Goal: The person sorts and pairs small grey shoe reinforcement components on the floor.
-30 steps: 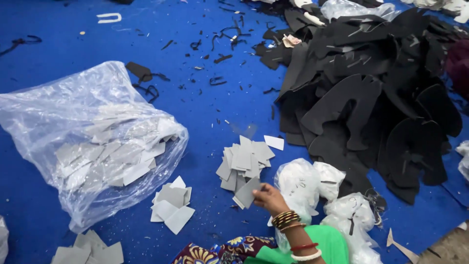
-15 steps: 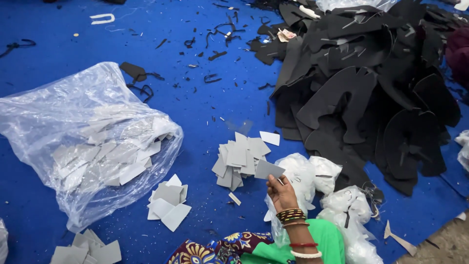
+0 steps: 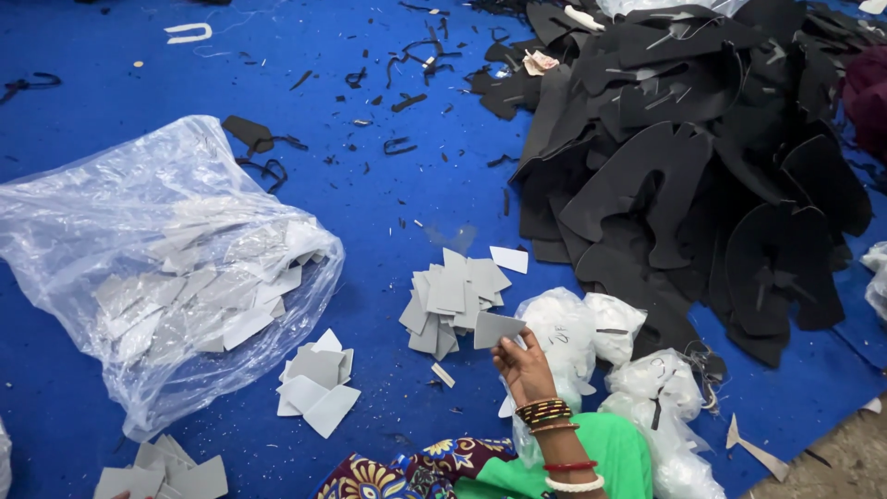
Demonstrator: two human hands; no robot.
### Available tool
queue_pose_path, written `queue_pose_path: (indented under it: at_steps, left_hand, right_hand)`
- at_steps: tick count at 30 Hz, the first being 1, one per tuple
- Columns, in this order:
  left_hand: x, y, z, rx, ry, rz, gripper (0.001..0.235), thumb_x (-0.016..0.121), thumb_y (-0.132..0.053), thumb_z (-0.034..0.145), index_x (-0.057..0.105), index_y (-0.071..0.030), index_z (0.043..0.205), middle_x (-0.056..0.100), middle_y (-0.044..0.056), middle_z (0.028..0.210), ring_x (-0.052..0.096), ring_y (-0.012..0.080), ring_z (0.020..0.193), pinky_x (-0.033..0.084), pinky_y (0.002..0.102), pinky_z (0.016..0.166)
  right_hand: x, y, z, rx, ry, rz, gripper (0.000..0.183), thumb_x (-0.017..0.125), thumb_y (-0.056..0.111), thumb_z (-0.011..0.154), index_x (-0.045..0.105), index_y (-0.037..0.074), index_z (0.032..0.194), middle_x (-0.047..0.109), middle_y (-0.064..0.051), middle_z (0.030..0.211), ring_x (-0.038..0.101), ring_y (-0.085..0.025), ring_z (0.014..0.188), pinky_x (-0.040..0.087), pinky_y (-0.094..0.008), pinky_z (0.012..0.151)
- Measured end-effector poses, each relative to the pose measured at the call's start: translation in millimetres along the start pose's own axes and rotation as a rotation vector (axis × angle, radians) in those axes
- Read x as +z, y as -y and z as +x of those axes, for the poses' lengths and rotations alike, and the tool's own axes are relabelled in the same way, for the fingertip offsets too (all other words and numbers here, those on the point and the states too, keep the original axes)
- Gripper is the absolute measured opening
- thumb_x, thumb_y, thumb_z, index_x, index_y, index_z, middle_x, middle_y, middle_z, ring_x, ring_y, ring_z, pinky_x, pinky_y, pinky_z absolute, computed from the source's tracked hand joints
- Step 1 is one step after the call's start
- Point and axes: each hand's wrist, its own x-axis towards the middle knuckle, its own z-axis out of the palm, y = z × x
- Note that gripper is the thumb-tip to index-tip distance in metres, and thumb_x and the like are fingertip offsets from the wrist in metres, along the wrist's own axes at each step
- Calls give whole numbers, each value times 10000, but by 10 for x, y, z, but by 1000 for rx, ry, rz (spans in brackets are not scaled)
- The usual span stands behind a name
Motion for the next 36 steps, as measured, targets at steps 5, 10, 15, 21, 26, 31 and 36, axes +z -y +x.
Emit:
queue_pose_path:
  at_steps: [5, 10, 15, 21, 26, 31, 36]
  left_hand:
    - [157, -33, 310, 25, -35, 70, 283, 772, -312, 950, 743, -112, 1146, 706, 172, 1108, 663, 343, 1043, 515, 464, 954]
    - [-226, -782, -263, -39, 78, 221, 278, 780, -331, 953, 752, -123, 1135, 702, 172, 1106, 659, 353, 1042, 513, 473, 955]
    - [-440, -1562, -120, -70, 146, 193, 234, 759, -296, 972, 761, -121, 1128, 698, 168, 1066, 628, 370, 1094, 450, 498, 1082]
    - [-339, -1927, -64, -97, 179, 77, 251, 747, -233, 919, 728, -103, 1132, 704, 158, 1120, 608, 388, 1097, 449, 495, 1009]
    - [151, -1961, 15, 14, 270, -37, 265, 744, -203, 865, 716, -78, 1096, 682, 173, 1118, 563, 408, 1122, 444, 495, 1009]
    - [487, -2116, 215, 10, 293, -47, 231, 730, -186, 845, 716, -91, 1054, 671, 152, 1077, 563, 382, 1111, 465, 475, 994]
    - [1183, -2043, 457, 154, 233, 10, 285, 659, -66, 765, 715, -99, 1042, 664, 120, 1042, 576, 349, 1037, 481, 446, 950]
  right_hand:
    - [91, 15, -44, 3, -30, -46, 359, 672, 59, 902, 560, 77, 1243, 677, -58, 933, 683, -171, 827, 573, -289, 708]
    - [-172, -161, -28, -72, 45, -81, 240, 716, 77, 958, 598, 14, 1157, 689, -75, 982, 697, -211, 895, 592, -320, 749]
    - [-98, 6, -59, -16, 53, -174, 173, 666, 106, 996, 607, 47, 1148, 725, -78, 1041, 730, -222, 967, 588, -315, 797]
    - [-206, -65, 57, 30, 133, -188, 196, 664, 95, 999, 605, 123, 1183, 718, -30, 1044, 722, -173, 955, 591, -307, 806]
    - [-154, -249, 427, 49, 105, -247, 221, 700, 48, 979, 590, 117, 1158, 690, -23, 994, 694, -170, 882, 599, -323, 813]
    - [213, -391, 741, -398, 211, -682, 452, 716, -23, 943, 498, 69, 1328, 611, -22, 1077, 636, -139, 978, 582, -326, 887]
    - [2491, -370, -1400, -303, 824, -841, 239, 637, 13, 1014, 631, 16, 1253, 676, -38, 1233, 647, -119, 1092, 544, -261, 963]
